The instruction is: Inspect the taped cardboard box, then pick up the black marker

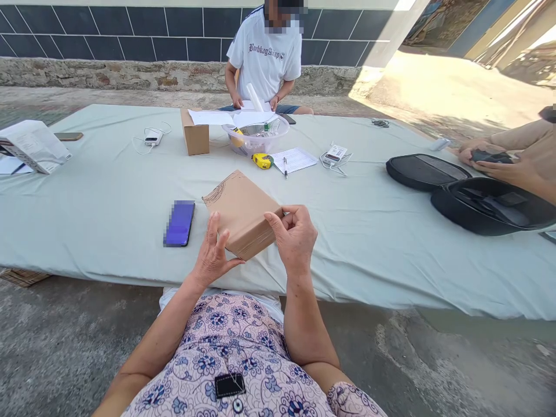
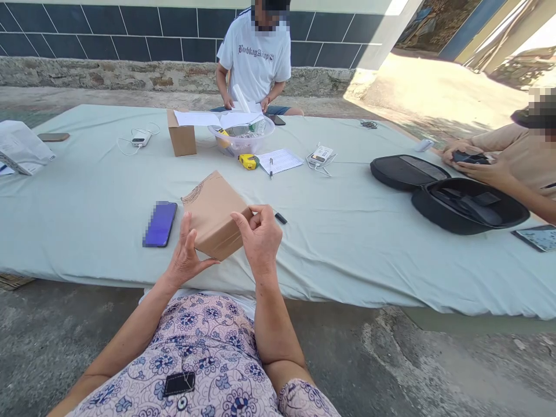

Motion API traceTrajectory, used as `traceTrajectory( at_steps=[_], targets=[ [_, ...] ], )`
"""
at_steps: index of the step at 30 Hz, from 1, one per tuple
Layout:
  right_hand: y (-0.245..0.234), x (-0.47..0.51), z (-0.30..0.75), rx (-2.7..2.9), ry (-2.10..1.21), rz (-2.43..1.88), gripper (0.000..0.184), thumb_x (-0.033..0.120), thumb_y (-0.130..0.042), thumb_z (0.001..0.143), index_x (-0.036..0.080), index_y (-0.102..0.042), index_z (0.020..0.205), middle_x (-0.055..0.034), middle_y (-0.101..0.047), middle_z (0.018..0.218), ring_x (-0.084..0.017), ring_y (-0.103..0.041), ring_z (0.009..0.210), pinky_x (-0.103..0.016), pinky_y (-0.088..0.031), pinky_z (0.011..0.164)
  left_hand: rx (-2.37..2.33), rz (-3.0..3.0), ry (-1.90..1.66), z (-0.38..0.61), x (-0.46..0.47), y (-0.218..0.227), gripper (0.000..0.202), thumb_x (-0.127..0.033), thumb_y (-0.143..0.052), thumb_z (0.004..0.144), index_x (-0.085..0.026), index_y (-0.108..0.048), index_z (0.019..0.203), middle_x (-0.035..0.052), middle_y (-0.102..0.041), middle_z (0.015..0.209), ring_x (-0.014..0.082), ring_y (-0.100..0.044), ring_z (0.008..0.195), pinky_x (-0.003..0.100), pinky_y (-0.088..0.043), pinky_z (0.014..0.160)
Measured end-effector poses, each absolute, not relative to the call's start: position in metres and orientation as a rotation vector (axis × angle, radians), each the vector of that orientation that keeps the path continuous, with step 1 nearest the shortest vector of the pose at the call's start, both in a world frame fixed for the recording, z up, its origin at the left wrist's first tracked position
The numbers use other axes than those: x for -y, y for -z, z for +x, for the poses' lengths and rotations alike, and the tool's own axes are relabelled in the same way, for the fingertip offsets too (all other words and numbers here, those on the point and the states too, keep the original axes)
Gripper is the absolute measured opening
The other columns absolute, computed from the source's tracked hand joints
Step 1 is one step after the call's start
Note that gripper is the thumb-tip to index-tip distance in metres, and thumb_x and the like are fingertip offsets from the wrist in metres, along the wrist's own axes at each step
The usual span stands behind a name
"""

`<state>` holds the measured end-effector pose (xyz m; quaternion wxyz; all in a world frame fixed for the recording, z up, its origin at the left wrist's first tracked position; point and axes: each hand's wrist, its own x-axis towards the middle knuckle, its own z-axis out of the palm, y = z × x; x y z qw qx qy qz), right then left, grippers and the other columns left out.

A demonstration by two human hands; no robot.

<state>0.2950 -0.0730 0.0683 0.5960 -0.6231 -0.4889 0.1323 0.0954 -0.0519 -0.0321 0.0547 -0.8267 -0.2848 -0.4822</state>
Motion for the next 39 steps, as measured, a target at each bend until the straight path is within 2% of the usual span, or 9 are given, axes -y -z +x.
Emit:
traceTrajectory(
  at_steps=[3,7,11,14,17,21,26,34,39],
  targets=[
    [-0.068,0.073,0.294,1.153,-0.253,-1.463,0.044,0.066,-0.074,0.082,0.024,-0.064,0.088,0.009,-0.042,0.059,-0.014,-0.043,0.057,-0.028,-0.042,0.065,0.875,-2.495,1.498,0.097,0.051,0.033,0.122,-0.044,-0.088,0.08,-0.036,-0.001,0.166,0.0262,-0.024,0.172,0.0421,-0.028,0.161,0.071,-0.038,0.121],
    [-0.06,0.068,0.297,1.216,-0.046,-1.463,0.045,0.069,-0.07,0.086,0.024,-0.069,0.088,0.0018,-0.055,0.074,-0.019,-0.054,0.073,-0.035,-0.046,0.079,0.996,-2.463,1.54,0.096,0.05,0.031,0.103,-0.04,-0.078,0.091,-0.029,-0.008,0.165,0.0248,-0.049,0.157,0.0347,-0.051,0.149,0.059,-0.049,0.118],
    [-0.046,0.056,0.3,1.256,0.088,-1.427,0.046,0.07,-0.066,0.09,0.024,-0.072,0.09,-0.0067,-0.066,0.096,-0.026,-0.061,0.096,-0.046,-0.047,0.096,1.225,-2.507,1.572,0.094,0.05,0.031,0.072,-0.042,-0.07,0.097,-0.025,-0.036,0.158,0.0202,-0.058,0.152,0.0312,-0.056,0.146,0.049,-0.054,0.116],
    [-0.038,0.049,0.298,1.314,-0.003,-1.356,0.04,0.065,-0.066,0.093,0.025,-0.072,0.092,-0.0074,-0.07,0.098,-0.027,-0.064,0.1,-0.045,-0.049,0.097,1.341,-2.553,1.628,0.094,0.05,0.034,0.046,-0.04,-0.063,0.101,-0.024,-0.056,0.144,0.0156,-0.065,0.146,0.0274,-0.061,0.14,0.045,-0.056,0.114],
    [-0.035,0.046,0.296,1.339,-0.094,-1.292,0.037,0.061,-0.067,0.094,0.025,-0.07,0.089,-0.0068,-0.073,0.095,-0.026,-0.066,0.098,-0.043,-0.052,0.094,1.422,-2.525,1.712,0.094,0.05,0.036,0.031,-0.039,-0.059,0.103,-0.023,-0.068,0.129,0.0125,-0.07,0.14,0.0261,-0.065,0.135,0.047,-0.056,0.115],
    [-0.041,0.052,0.292,1.327,-0.111,-1.281,0.031,0.054,-0.063,0.098,0.025,-0.068,0.088,-0.0063,-0.074,0.092,-0.026,-0.068,0.095,-0.044,-0.053,0.093,1.434,-2.452,1.897,0.094,0.051,0.026,0.025,-0.035,-0.059,0.104,-0.024,-0.074,0.121,0.0091,-0.075,0.134,0.0251,-0.069,0.131,0.048,-0.056,0.115],
    [-0.057,0.061,0.29,1.331,-0.043,-1.239,0.023,0.046,-0.065,0.096,0.024,-0.067,0.104,-0.0086,-0.072,0.105,-0.026,-0.065,0.104,-0.044,-0.053,0.095,1.414,-2.353,2.132,0.1,0.054,0.001,0.02,-0.036,-0.064,0.101,-0.025,-0.078,0.111,0.0066,-0.079,0.124,0.0255,-0.073,0.124,0.05,-0.057,0.112],
    [-0.065,0.052,0.289,1.323,0.093,-1.443,0.06,0.067,-0.084,0.071,0.026,-0.052,0.1,-0.0041,-0.062,0.1,-0.025,-0.058,0.095,-0.044,-0.051,0.088,1.428,-2.261,2.35,0.114,0.051,-0.019,0.016,-0.038,-0.07,0.097,-0.025,-0.079,0.099,0.0062,-0.082,0.114,0.0234,-0.075,0.114,0.045,-0.059,0.106],
    [-0.063,0.047,0.286,1.284,0.103,-1.456,0.061,0.068,-0.085,0.07,0.026,-0.05,0.1,-0.004,-0.06,0.101,-0.026,-0.058,0.096,-0.045,-0.05,0.088,1.45,-2.182,2.48,0.123,0.05,-0.021,0.013,-0.036,-0.069,0.097,-0.024,-0.076,0.096,0.0067,-0.08,0.113,0.022,-0.073,0.113,0.041,-0.057,0.102]
  ],
)
